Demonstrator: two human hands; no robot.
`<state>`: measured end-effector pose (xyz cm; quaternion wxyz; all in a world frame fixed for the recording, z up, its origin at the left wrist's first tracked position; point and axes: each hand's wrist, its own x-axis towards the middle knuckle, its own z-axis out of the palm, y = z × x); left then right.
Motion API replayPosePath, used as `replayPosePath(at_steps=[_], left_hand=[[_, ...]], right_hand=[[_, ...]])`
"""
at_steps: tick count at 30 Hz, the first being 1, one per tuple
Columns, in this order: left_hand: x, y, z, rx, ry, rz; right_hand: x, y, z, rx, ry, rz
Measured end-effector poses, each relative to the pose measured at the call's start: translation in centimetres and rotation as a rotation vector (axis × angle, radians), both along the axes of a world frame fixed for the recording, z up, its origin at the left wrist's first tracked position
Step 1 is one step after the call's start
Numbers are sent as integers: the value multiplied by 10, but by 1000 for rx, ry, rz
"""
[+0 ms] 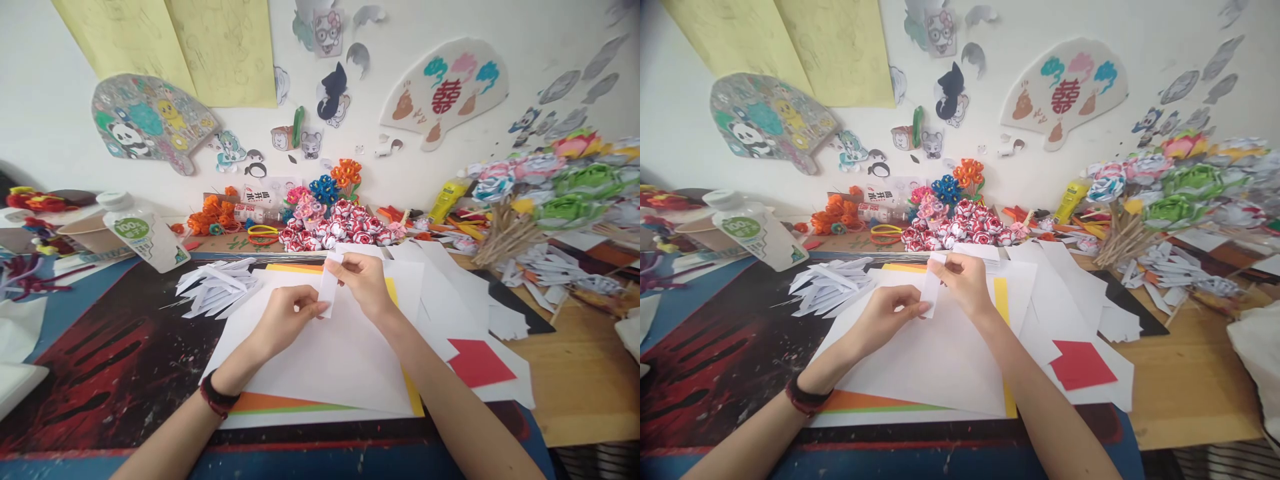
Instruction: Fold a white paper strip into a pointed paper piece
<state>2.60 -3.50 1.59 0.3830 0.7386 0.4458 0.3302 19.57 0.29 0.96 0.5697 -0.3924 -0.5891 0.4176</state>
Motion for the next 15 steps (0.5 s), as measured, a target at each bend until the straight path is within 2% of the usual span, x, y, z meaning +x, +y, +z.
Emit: replayPosePath(at_steps=[8, 13, 15], left_hand=[[4, -2, -5, -50, -47, 8], [-7, 2, 0, -40, 124, -128], [-10, 4, 1, -36, 131, -137]], right_hand=[[-1, -1, 0, -10, -11, -13], [2, 1, 3, -14, 29, -66], [3, 1, 4, -1, 50, -70]])
